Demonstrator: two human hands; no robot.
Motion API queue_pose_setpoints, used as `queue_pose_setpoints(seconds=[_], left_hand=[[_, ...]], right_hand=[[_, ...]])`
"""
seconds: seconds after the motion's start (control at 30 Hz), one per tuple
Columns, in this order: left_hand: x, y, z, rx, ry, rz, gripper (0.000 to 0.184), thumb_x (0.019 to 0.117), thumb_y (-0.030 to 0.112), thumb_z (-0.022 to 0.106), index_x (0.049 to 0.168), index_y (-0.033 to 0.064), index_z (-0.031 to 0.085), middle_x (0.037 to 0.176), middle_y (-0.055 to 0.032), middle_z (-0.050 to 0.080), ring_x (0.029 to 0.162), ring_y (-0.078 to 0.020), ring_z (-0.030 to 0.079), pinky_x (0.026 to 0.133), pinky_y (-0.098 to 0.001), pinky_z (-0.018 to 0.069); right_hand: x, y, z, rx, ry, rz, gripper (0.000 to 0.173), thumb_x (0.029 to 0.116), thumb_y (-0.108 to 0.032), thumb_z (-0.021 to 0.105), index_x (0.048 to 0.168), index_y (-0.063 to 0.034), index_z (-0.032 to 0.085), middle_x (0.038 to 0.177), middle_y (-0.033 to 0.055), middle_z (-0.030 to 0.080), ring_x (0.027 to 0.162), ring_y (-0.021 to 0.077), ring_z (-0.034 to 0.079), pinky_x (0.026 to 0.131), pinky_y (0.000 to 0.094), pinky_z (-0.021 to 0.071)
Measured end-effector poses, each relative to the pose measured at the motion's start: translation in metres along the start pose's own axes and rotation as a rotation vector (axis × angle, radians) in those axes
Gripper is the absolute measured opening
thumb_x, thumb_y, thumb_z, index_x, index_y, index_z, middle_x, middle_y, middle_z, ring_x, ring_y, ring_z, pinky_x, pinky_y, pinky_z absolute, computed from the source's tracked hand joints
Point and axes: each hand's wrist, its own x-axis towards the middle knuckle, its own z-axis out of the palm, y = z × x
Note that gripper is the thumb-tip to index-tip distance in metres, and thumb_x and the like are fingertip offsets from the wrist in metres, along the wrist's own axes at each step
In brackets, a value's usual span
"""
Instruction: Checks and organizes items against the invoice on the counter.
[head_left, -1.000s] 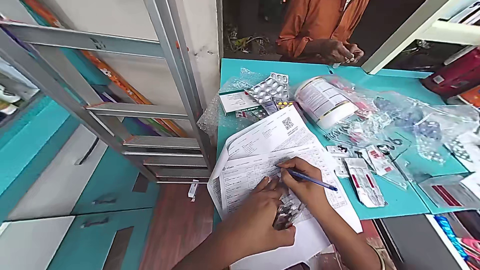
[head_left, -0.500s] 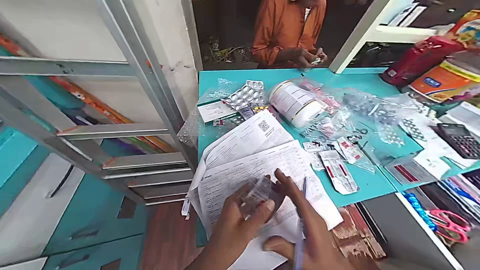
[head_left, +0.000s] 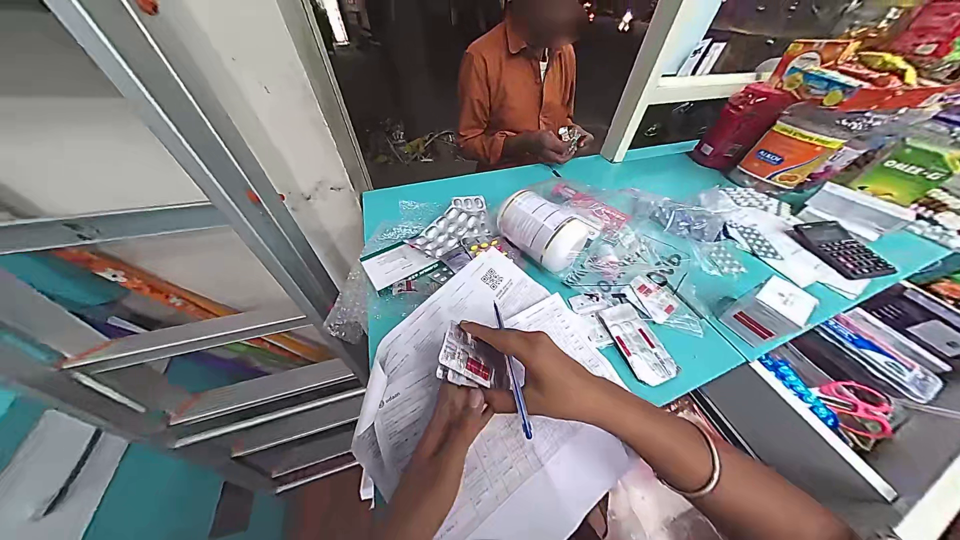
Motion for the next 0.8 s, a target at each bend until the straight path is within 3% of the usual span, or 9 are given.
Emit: queue_pose_setpoints(seconds=[0.07,0.13,0.2,0.4,0.47,0.53,0.6,0.7,0.8], left_hand=[[-0.001,-0.015,-0.005,0.405,0.021,0.186,0.081,0.1059,0.037,0.050,0.157,-0.0120,0.012,0.156,-0.0248,0.041,0.141,-0.0216,0.049,0.114,-0.0364,0.0448],[-0.005,-0.027,-0.007,0.847,-0.010,0.302,0.079,0.1012,0.047,0.055,0.151,-0.0115,0.038,0.154,-0.0289,0.044,0.147,-0.0393,0.039,0.119,-0.0509,0.0355],[-0.012,-0.035,-0.003,1.112,-0.113,0.328,0.070,0.0973,0.059,0.053,0.141,0.0042,0.061,0.152,-0.0203,0.051,0.145,-0.0473,0.039,0.115,-0.0621,0.0361],[-0.017,-0.022,0.002,1.197,-0.385,0.237,0.066,0.0976,0.051,0.060,0.142,0.0027,0.060,0.155,-0.0230,0.047,0.147,-0.0448,0.038,0.119,-0.0629,0.0271],[-0.016,-0.018,0.001,1.195,-0.439,0.186,0.066,0.0982,0.050,0.061,0.144,0.0018,0.057,0.157,-0.0243,0.043,0.148,-0.0460,0.036,0.120,-0.0630,0.0249],[-0.013,-0.013,-0.001,1.195,-0.472,0.155,0.066,0.0990,0.048,0.061,0.145,0.0003,0.056,0.157,-0.0258,0.042,0.147,-0.0475,0.036,0.120,-0.0639,0.0247],[-0.011,-0.011,-0.002,1.183,-0.490,0.139,0.066,0.0992,0.046,0.061,0.145,-0.0013,0.055,0.156,-0.0278,0.042,0.146,-0.0496,0.036,0.119,-0.0652,0.0248],[-0.010,-0.013,-0.002,1.179,-0.488,0.135,0.065,0.0995,0.045,0.061,0.145,-0.0011,0.055,0.155,-0.0279,0.043,0.146,-0.0499,0.037,0.119,-0.0660,0.0244],[-0.011,-0.013,-0.001,1.199,-0.479,0.135,0.065,0.1007,0.047,0.059,0.146,-0.0001,0.054,0.156,-0.0273,0.042,0.147,-0.0489,0.036,0.120,-0.0647,0.0238]], right_hand=[[0.017,0.007,-0.012,-0.063,0.001,0.071,0.068,0.0853,-0.018,0.079,0.143,0.0074,0.054,0.123,0.0209,0.071,0.112,0.0214,0.070,0.101,0.0337,0.0531],[0.047,0.021,-0.030,-0.202,0.023,0.202,0.066,0.0849,-0.017,0.078,0.143,0.0040,0.055,0.111,0.0195,0.073,0.099,0.0257,0.071,0.092,0.0420,0.0559],[0.082,0.051,-0.043,-0.363,0.075,0.290,0.068,0.0827,-0.015,0.081,0.143,0.0032,0.054,0.101,0.0221,0.072,0.089,0.0347,0.070,0.082,0.0532,0.0562],[0.138,0.101,-0.041,-0.541,-0.046,0.568,0.053,0.0839,-0.014,0.080,0.128,0.0053,0.058,0.108,0.0287,0.067,0.101,0.0452,0.067,0.083,0.0626,0.0531],[0.137,0.097,-0.036,-0.544,-0.031,0.606,0.062,0.0862,-0.016,0.079,0.139,0.0037,0.053,0.118,0.0303,0.065,0.111,0.0464,0.064,0.089,0.0618,0.0525],[0.122,0.081,-0.031,-0.557,0.015,0.534,0.074,0.0891,-0.025,0.079,0.150,0.0001,0.046,0.138,0.0322,0.056,0.132,0.0480,0.051,0.108,0.0599,0.0441],[0.082,0.048,-0.028,-0.533,0.118,0.368,0.070,0.0927,-0.033,0.075,0.149,-0.0010,0.049,0.141,0.0291,0.056,0.137,0.0444,0.049,0.114,0.0550,0.0396],[-0.005,0.004,-0.028,-0.503,0.304,0.294,0.050,0.0963,-0.036,0.069,0.135,-0.0045,0.065,0.132,0.0179,0.068,0.127,0.0337,0.063,0.110,0.0504,0.0471],[-0.084,-0.001,-0.043,-0.610,0.524,0.514,0.045,0.0950,-0.034,0.069,0.128,-0.0035,0.069,0.123,0.0142,0.072,0.111,0.0286,0.069,0.094,0.0456,0.0567]])
